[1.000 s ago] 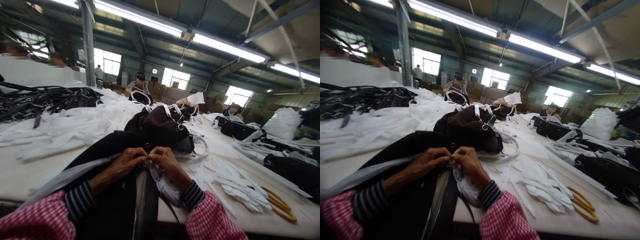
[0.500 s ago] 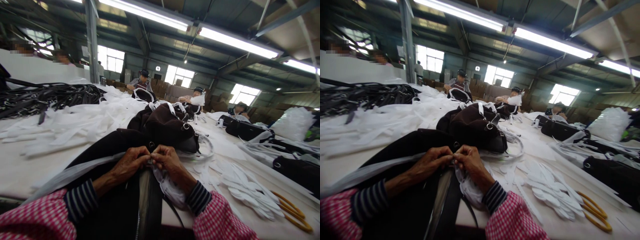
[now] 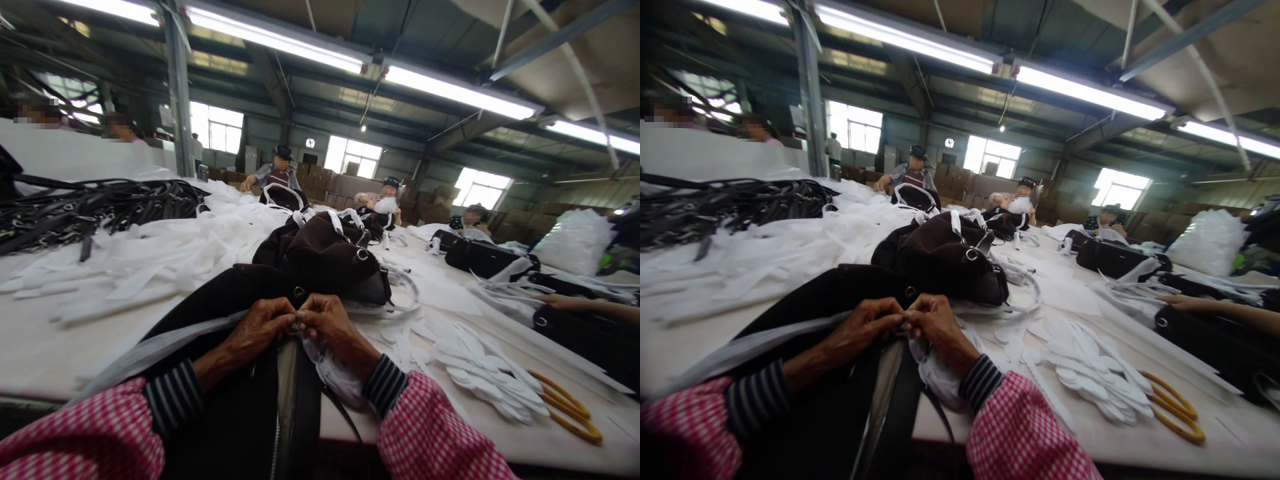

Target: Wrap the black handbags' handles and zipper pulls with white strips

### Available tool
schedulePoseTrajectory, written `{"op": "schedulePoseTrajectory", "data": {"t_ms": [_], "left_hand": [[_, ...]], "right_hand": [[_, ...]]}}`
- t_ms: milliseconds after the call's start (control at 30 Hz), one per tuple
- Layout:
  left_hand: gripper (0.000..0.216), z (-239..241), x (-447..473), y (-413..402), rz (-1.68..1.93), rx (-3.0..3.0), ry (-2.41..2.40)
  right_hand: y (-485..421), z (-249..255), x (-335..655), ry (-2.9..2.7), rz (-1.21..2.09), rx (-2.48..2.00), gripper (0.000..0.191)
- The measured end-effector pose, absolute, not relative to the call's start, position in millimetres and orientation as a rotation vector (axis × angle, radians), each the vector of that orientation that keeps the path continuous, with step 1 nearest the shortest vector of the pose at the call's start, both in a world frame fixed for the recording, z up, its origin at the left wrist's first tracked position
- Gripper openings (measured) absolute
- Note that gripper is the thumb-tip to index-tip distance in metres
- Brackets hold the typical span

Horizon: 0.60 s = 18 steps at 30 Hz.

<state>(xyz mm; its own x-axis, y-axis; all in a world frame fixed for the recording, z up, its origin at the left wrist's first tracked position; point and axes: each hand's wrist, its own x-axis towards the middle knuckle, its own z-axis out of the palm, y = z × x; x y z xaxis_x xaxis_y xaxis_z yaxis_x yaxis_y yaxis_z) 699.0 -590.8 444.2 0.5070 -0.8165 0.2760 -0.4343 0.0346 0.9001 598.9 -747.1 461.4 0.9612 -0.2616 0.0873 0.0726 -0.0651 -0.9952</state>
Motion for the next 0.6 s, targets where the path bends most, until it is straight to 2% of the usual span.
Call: {"op": "schedulePoseTrajectory", "data": {"t_ms": [233,433,600], "left_hand": [[0.036,443,701,-592,-0.403,1.576,-1.111],[0.036,450,701,-592,-0.368,1.57,-1.123],[0.026,455,697,-589,-0.214,1.643,-1.177]], "right_hand": [[-749,460,600,0.113,-0.246,-1.609,0.022],[-754,466,600,0.144,-0.352,-1.654,0.024],[-768,493,550,0.0,-0.48,-2.185,0.02]]}}
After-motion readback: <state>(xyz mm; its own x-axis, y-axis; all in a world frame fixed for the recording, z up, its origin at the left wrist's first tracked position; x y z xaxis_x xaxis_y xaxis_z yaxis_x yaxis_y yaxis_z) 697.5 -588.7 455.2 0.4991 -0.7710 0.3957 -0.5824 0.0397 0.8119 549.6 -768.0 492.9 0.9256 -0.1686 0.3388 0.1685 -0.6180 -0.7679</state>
